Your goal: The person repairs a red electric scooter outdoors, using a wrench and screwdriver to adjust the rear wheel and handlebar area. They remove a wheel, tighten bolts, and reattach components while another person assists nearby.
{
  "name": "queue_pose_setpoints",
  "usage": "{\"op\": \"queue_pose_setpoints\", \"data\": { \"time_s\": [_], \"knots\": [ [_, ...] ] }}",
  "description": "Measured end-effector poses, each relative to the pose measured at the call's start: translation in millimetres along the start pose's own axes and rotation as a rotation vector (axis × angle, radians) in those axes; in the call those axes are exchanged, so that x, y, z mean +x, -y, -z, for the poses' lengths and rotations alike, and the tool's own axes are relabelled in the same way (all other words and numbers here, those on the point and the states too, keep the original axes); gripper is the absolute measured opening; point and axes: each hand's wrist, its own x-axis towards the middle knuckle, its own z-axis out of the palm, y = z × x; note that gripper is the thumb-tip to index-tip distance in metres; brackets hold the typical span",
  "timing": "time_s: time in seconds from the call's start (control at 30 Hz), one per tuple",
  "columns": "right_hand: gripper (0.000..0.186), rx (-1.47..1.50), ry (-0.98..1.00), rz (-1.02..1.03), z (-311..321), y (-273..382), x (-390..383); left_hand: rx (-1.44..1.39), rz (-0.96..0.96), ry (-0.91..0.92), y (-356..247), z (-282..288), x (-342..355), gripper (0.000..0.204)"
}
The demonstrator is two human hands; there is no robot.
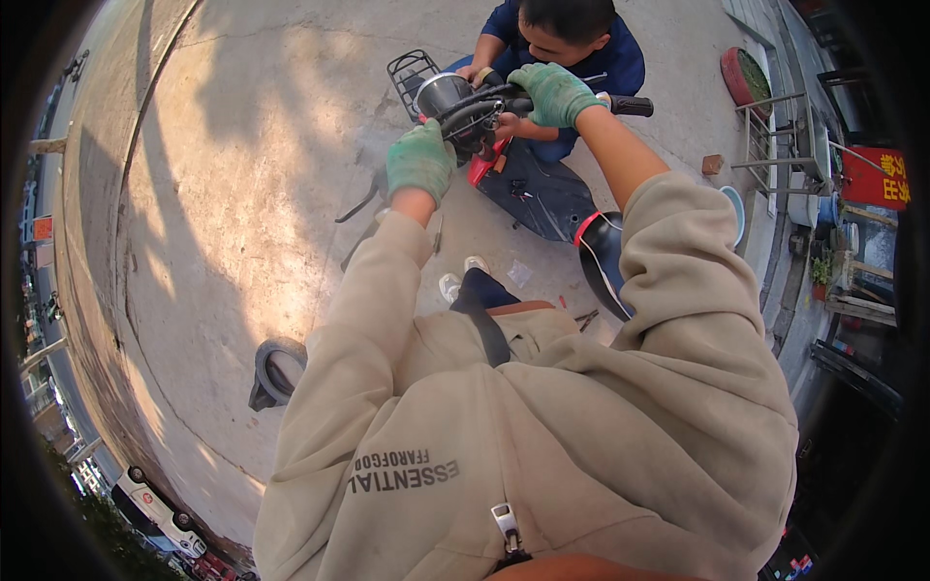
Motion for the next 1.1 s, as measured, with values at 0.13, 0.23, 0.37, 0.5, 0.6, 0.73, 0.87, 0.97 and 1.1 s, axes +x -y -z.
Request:
{"op": "queue_pose_setpoints", "data": {
  "time_s": [0.13,0.23,0.37,0.5,0.6,0.73,0.87,0.97,1.1],
  "knots": [
    [0.042,-0.016,-0.033,0.008,-4.4,-0.4,-1.8,0.011,0.004,0.019,-0.6,0.6,-0.1,0.028],
    [0.042,-0.020,-0.043,0.017,-4.6,-1.2,-1.6,0.026,0.008,0.014,-2.0,0.6,0.4,0.028],
    [0.043,-0.039,0.022,-0.012,-1.1,0.2,0.2,0.051,0.017,0.035,-3.1,1.3,1.0,0.029],
    [0.049,-0.058,0.033,0.006,3.7,4.1,-1.0,0.048,-0.002,0.040,-1.7,2.5,1.3,0.030],
    [0.052,-0.024,0.007,-0.027,5.7,7.6,-3.9,0.021,0.000,0.032,-2.2,3.5,1.1,0.029],
    [0.057,-0.022,0.032,-0.018,7.6,8.1,-5.1,-0.014,0.022,0.030,-5.9,5.9,0.3,0.027],
    [0.044,-0.055,0.030,-0.041,5.9,6.5,-1.0,-0.053,0.063,0.038,-9.0,7.3,-0.4,0.026],
    [0.040,-0.063,-0.015,-0.018,4.1,5.6,-2.0,-0.053,0.047,0.017,-8.9,6.7,-1.3,0.030],
    [0.036,-0.023,-0.005,-0.010,5.4,6.0,-1.3,-0.002,0.054,0.040,-6.8,4.6,-3.5,0.034]
  ]
}}
